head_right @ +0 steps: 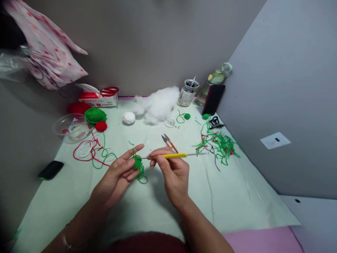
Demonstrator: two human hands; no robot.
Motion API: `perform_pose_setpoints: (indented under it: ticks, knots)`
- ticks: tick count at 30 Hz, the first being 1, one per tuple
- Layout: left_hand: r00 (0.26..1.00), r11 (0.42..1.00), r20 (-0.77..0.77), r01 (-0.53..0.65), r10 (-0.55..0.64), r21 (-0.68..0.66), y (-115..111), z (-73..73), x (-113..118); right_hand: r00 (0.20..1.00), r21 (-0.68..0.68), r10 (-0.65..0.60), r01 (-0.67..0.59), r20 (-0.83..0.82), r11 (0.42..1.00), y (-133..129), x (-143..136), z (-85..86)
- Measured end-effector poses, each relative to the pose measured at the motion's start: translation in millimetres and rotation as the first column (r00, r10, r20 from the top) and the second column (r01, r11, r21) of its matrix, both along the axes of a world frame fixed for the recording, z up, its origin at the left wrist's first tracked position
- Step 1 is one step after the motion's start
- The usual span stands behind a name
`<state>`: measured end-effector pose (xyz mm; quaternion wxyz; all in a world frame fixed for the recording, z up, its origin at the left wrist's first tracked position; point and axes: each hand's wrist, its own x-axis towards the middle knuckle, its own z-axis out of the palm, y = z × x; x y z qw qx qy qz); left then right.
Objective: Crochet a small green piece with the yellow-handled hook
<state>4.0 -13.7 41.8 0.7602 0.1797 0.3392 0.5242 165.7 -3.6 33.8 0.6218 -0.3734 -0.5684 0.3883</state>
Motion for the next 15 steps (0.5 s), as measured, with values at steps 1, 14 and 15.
perform_pose_setpoints:
  ticks: [1, 14, 15]
  knots:
    - [0.999, 1.0, -0.033, 0.006, -0.006, 0.028, 0, -0.4, 0, 0.998, -0.051, 0.043, -0.045, -0.039, 0.998, 1, -1, 1.6]
    - [0.998, 0.997, 0.042, 0.038, -0.036, -0.071, 2, -3.3, 0, 0.946, 0.288, -0.141, 0.054, 0.293, 0.956, -3, -3, -9.5]
    - [0.999, 0.997, 0.05, 0.022, -0.019, -0.073, 3, -2.9, -1, 0.972, 0.184, -0.101, 0.062, 0.212, 0.981, -2, -2, -7.3]
